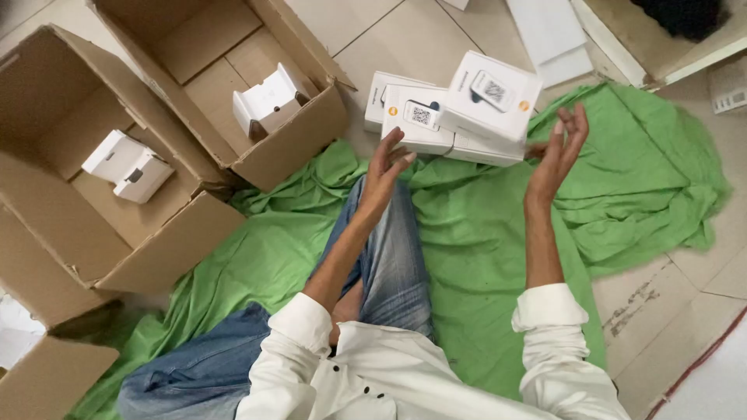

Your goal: The person packs small electronic items or voice boxes into retail packaging and then places them into larger shipping boxes.

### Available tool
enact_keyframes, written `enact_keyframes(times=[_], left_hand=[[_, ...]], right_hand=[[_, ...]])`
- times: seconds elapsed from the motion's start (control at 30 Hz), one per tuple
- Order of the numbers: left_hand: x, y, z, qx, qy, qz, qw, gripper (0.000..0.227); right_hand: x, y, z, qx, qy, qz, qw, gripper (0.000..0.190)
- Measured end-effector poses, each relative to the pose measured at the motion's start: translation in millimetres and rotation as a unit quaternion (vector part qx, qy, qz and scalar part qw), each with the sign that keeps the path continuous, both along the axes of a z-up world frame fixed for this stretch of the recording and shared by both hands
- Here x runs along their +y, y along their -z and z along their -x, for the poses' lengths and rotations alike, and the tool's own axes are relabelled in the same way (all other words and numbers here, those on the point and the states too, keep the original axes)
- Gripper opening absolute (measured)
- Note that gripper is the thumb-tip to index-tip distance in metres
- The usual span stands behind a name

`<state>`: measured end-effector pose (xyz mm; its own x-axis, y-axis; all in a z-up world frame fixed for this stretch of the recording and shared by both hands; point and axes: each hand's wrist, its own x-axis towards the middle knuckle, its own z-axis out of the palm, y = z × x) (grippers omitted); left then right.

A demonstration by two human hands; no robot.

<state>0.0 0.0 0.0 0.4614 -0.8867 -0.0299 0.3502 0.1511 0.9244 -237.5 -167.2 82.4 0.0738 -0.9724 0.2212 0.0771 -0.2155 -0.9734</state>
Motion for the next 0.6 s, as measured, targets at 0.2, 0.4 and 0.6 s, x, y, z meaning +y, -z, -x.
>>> enact_keyframes(times=[0.2,0.4,0.6], left_hand=[[-4.1,5.3,1.6,-0.01,-0.053,-0.057,0.997,0.07],[16.5,-38.8,-4.7,0.082,-0.018,-0.075,0.994,0.077],[119.5,-22.1,-39.7,0.157,-0.199,-0.099,0.962,0.069]], right_hand=[[12.6,20.5,-9.7,0.072,0.006,0.037,0.997,0.046],[84.1,24.2,-71.8,0.105,-0.193,0.061,0.974,0.054],[217.8,17.5,-114.6,0.154,-0.311,0.107,0.932,0.06]])
